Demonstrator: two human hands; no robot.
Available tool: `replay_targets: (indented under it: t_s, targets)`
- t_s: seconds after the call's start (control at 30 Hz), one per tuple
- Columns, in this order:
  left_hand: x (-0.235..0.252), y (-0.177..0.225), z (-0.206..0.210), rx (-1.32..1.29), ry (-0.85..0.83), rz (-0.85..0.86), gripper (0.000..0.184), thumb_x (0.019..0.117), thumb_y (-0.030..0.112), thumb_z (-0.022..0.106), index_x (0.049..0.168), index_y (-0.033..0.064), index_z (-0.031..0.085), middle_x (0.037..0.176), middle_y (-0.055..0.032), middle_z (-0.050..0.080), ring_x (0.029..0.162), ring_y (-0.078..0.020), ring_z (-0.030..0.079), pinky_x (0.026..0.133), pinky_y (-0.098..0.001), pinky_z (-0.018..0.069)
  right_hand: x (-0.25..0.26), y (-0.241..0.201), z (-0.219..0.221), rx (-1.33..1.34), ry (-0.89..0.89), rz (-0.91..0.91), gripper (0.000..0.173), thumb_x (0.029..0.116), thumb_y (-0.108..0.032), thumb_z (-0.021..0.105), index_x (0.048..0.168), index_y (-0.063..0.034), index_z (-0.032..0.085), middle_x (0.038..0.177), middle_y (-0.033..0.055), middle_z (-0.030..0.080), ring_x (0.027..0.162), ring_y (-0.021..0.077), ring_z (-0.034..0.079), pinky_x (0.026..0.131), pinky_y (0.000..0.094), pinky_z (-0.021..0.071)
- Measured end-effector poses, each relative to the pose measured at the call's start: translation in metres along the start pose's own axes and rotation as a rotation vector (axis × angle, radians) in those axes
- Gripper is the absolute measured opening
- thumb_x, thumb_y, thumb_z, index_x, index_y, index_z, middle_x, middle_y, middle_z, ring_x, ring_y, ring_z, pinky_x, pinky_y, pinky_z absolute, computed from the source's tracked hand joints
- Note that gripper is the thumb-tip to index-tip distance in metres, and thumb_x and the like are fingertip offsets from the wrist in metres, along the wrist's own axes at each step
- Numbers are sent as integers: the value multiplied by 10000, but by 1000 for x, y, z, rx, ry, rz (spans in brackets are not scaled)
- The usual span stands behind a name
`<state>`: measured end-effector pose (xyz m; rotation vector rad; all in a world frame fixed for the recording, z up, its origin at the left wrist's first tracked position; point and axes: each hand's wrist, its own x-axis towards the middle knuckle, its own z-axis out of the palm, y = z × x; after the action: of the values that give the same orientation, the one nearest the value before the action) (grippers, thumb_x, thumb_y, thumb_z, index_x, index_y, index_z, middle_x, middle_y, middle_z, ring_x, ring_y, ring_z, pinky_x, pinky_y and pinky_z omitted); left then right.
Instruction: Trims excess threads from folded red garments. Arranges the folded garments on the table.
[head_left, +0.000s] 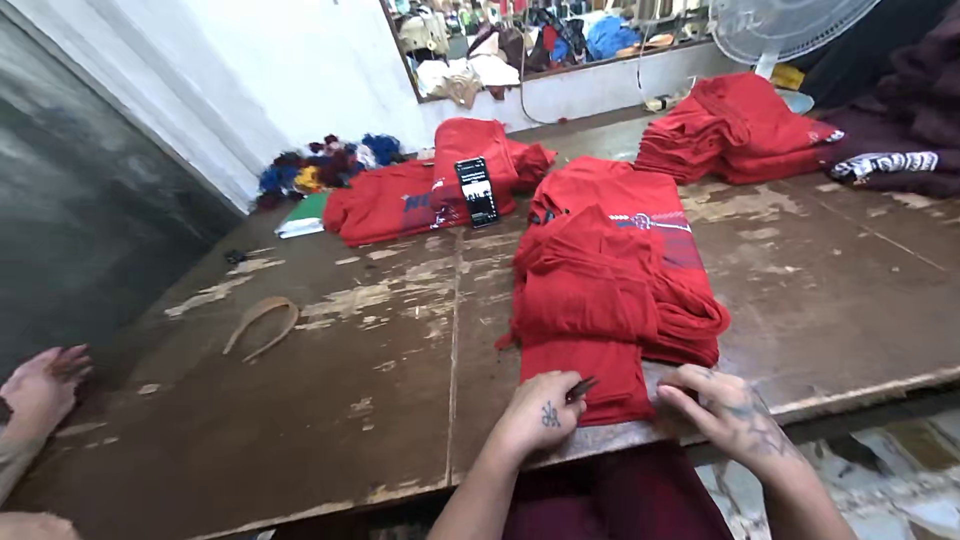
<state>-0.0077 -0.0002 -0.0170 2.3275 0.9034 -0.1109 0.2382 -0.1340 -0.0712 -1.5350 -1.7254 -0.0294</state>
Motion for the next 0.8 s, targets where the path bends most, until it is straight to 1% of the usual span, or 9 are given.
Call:
replay_targets:
  t_s: [0.1,0.2,0.27,0.3,0.37,0.57,0.67,0.73,0.8]
  targets:
    - [-1,0,-4,-27,33,39,262,1009,240,562,1167,88,705,1099,-157,652,1042,-301,640,906,-507,514,3,0,8,18,23,-41,345,956,-386,609,1126,-128,762,898,33,718,738,105,673,670,295,589]
    - [-1,3,-7,-37,19,39,268,1017,225,550,1193,82,692,1169,-160,634,1078,-297,633,925,-503,513,19,-14,22,12,-99,-49,460,956,-430,625,1310,-143,691,1068,106,710,859,214,703,738,407,604]
    - [0,2,-6,-58,40,100,248,1002,215,585,1146,49,701,1142,-158,632,1052,-280,630,919,-471,510,23,-19,31,-13,-198,-21,378,917,-296,705,1233,-89,716,1071,170,709,927,326,719,790,515,603]
    - [1,0,-5,-71,53,150,231,984,206,618,1105,32,710,1109,-156,638,1029,-269,629,909,-454,509,22,-16,36,-21,-199,-32,247,875,-174,746,1090,-54,753,1004,181,713,906,347,722,787,527,606]
    - [1,-7,0,-89,56,227,201,960,189,653,1046,20,720,1058,-146,647,995,-256,628,893,-435,506,10,-6,35,0,-135,-91,114,800,-73,730,907,-53,765,888,131,715,817,286,728,728,459,615]
    - [1,-11,5,-80,97,223,240,1026,174,527,1093,16,695,1069,-154,658,1025,-276,644,915,-466,513,-23,27,-1,329,-266,73,244,958,-307,638,877,-112,760,861,-29,714,820,19,667,769,229,564]
    - [8,3,6,-34,367,175,270,1047,179,488,1127,2,674,949,-162,718,924,-307,711,828,-520,554,3,-7,1,180,-196,73,413,993,-447,576,1067,-67,719,891,59,704,783,139,680,724,356,589]
    - [12,12,10,-48,515,225,249,1020,176,533,1075,4,704,847,-140,719,805,-286,719,734,-496,564,26,-30,17,92,-205,60,526,990,-489,582,1225,-27,669,1029,164,692,877,278,692,771,471,584]
    - [11,12,12,-106,528,287,235,1016,164,540,1022,1,709,805,-114,701,748,-230,696,702,-435,560,35,-30,37,13,-170,22,339,925,-237,683,1162,6,687,1074,234,672,926,372,706,779,528,594]
